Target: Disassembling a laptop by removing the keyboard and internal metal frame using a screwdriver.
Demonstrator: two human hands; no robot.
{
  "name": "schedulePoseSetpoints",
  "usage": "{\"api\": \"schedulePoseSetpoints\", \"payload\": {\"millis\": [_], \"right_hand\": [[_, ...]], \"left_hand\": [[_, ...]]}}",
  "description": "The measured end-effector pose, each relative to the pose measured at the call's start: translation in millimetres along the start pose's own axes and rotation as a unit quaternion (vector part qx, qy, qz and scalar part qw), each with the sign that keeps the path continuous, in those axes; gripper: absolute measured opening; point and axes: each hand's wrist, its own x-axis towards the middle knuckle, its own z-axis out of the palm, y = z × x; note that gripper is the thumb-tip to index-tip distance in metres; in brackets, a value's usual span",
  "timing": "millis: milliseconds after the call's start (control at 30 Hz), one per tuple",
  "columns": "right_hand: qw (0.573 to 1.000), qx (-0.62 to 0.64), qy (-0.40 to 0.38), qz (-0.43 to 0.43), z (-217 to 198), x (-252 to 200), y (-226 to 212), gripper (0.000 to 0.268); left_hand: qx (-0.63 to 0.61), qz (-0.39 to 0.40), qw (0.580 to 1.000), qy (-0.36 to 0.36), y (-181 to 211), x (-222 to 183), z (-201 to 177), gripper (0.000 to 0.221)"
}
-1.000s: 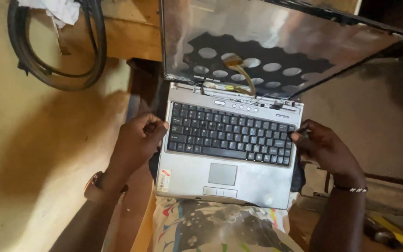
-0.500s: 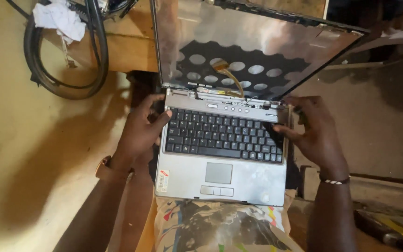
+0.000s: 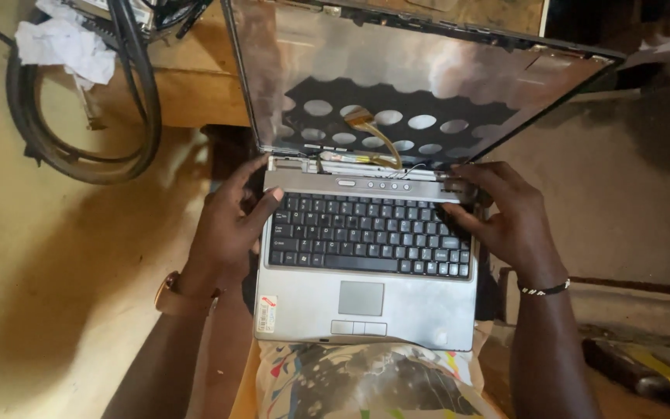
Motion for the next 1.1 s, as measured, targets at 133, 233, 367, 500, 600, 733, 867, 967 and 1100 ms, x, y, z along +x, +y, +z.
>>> {"api": "schedulePoseSetpoints", "payload": {"millis": [133, 233, 367, 500, 600, 733, 867, 967, 1100], "right_hand": [[0.998, 0.047, 0.028, -0.016, 4.5, -0.4, 8.7, 0.037], [0.996, 0.072, 0.045, -0.042, 4.3, 6.2, 0.4, 0.032], [0.994, 0.078, 0.062, -0.037, 11.6, 3.9, 6.4, 0.028], [0.994, 0.07, 0.082, -0.019, 16.3, 3.2, 11.6, 0.032], [0.994, 0.07, 0.089, -0.012, 16.3, 5.7, 8.5, 0.031], [0.993, 0.063, 0.094, -0.019, 17.6, 4.5, 9.1, 0.026], [0.994, 0.052, 0.097, -0.027, 12.7, -0.3, 6.3, 0.029], [0.989, 0.042, 0.14, -0.037, 3.6, -12.3, 11.7, 0.028], [0.995, 0.017, 0.091, 0.041, -15.1, -24.8, 16.5, 0.012]], "left_hand": [[-0.007, 0.006, 1.0, 0.009, -0.5, 2.8, 0.2, 0.045], [0.013, 0.0, 1.0, 0.022, 7.8, 0.8, 1.6, 0.046], [0.199, 0.008, 0.977, 0.082, 0.5, -0.1, 3.7, 0.052], [0.287, 0.186, 0.912, 0.224, -32.4, 0.7, 15.7, 0.023], [0.335, 0.299, 0.872, 0.196, -8.2, -8.9, 27.6, 0.019], [0.414, 0.386, 0.817, 0.107, -32.0, -5.5, 44.5, 0.032], [0.412, 0.387, 0.814, 0.136, -34.4, -1.7, 55.7, 0.03], [0.409, 0.355, 0.832, 0.121, -25.9, -3.6, 57.8, 0.027], [0.403, 0.31, 0.858, 0.07, -16.3, -5.1, 58.3, 0.027]]}}
